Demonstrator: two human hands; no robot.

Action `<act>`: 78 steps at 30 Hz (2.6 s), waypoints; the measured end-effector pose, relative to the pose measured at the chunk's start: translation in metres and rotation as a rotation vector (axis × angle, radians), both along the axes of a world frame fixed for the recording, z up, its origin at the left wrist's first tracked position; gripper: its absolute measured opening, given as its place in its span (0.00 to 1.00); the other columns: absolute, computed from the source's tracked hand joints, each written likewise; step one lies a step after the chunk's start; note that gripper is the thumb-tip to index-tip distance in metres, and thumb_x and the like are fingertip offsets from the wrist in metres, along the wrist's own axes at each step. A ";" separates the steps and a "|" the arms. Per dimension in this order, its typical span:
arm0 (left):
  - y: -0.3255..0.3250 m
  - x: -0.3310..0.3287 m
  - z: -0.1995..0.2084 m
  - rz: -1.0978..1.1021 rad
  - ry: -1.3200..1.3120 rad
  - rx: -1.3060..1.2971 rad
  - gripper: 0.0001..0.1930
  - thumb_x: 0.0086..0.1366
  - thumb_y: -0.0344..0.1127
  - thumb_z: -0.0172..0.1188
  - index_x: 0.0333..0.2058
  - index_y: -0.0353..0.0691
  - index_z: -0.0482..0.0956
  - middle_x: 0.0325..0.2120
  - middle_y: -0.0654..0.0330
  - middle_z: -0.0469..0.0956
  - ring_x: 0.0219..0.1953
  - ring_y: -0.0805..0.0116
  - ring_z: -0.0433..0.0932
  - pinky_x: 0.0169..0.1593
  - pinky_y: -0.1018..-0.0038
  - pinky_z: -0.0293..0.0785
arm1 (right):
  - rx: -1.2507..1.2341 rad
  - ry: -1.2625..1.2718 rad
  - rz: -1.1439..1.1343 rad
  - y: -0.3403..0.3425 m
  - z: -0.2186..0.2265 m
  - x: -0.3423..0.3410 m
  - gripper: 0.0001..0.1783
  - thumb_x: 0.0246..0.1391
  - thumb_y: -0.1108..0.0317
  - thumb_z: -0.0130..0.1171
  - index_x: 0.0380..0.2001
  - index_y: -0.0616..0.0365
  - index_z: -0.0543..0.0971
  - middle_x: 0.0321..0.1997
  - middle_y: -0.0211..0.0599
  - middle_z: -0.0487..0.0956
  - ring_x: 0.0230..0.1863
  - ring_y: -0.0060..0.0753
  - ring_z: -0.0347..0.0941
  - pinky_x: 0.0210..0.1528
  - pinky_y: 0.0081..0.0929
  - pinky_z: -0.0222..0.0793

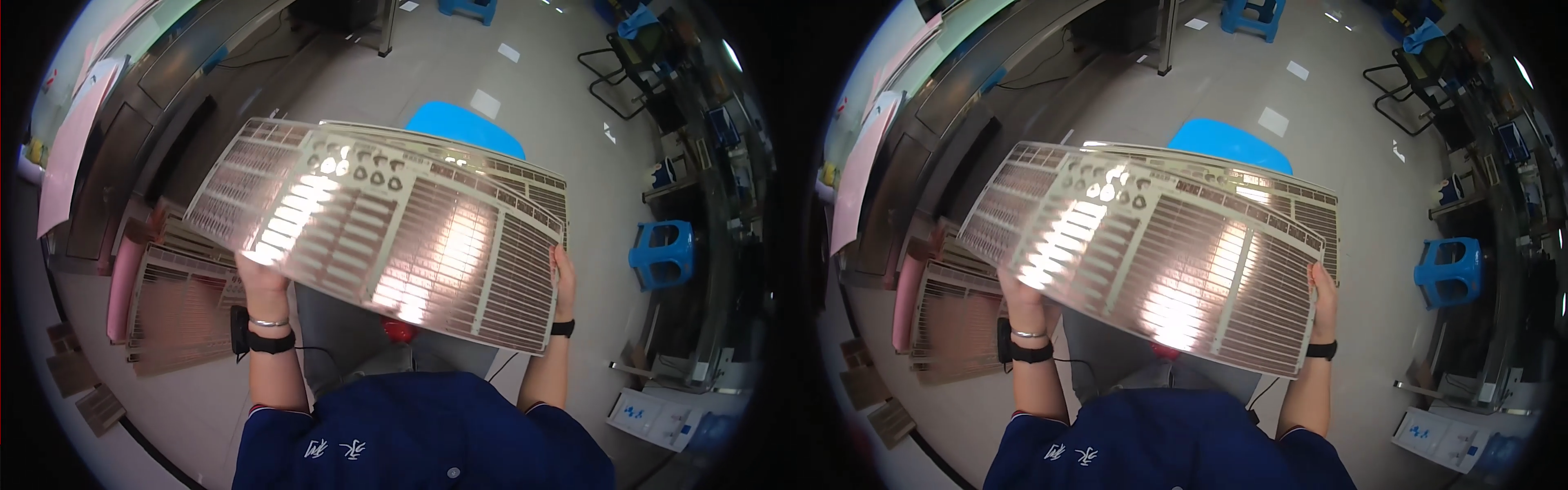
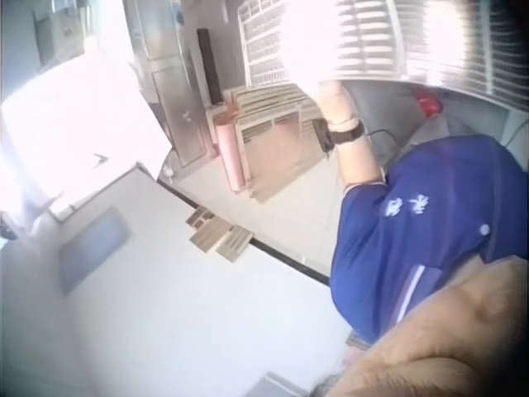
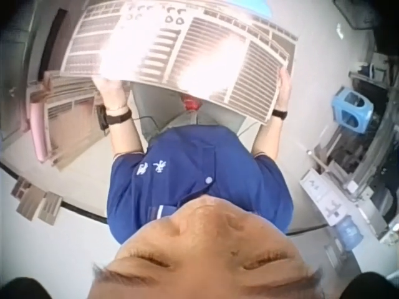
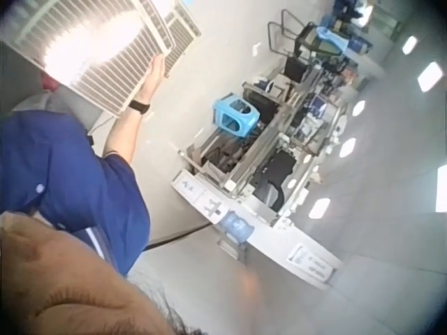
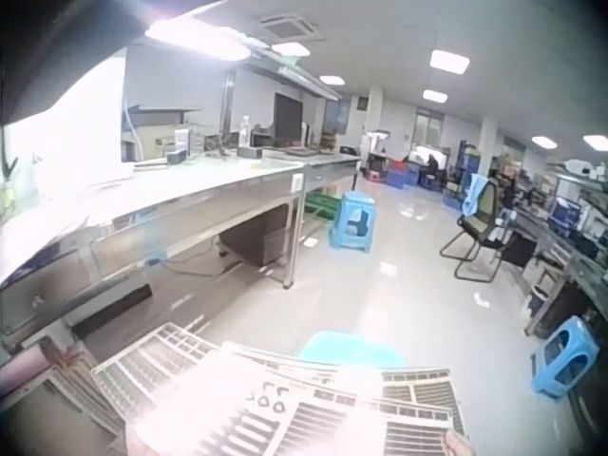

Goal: The person holds, turns, and looks over printed circuit board sheets one by one by hand.

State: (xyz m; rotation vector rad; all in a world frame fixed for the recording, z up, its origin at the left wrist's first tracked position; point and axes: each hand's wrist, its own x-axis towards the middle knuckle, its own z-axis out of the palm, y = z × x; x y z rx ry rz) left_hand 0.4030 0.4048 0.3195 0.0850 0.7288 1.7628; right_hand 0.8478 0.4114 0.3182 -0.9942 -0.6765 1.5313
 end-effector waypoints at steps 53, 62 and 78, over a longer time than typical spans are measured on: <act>-0.026 0.083 0.014 -0.324 0.192 0.092 0.22 0.65 0.38 0.49 0.55 0.39 0.60 0.49 0.60 0.69 0.50 0.71 0.69 0.52 0.72 0.66 | 0.139 0.261 -0.173 0.023 0.018 -0.050 0.21 0.60 0.66 0.42 0.54 0.63 0.61 0.55 0.41 0.67 0.55 0.35 0.64 0.57 0.34 0.62; -0.033 0.045 0.002 -0.256 0.260 -0.080 0.20 0.65 0.39 0.48 0.53 0.36 0.64 0.46 0.60 0.71 0.47 0.71 0.71 0.50 0.76 0.67 | 0.341 0.188 -0.463 0.012 0.015 0.074 0.21 0.61 0.68 0.38 0.55 0.67 0.60 0.58 0.45 0.65 0.58 0.38 0.62 0.60 0.36 0.60; -0.046 0.018 0.001 -0.185 0.434 -0.056 0.18 0.66 0.39 0.47 0.51 0.36 0.67 0.44 0.61 0.72 0.45 0.74 0.71 0.49 0.78 0.66 | 0.226 0.133 -0.683 -0.007 0.011 0.110 0.12 0.58 0.63 0.49 0.39 0.60 0.72 0.44 0.35 0.76 0.46 0.28 0.71 0.53 0.30 0.67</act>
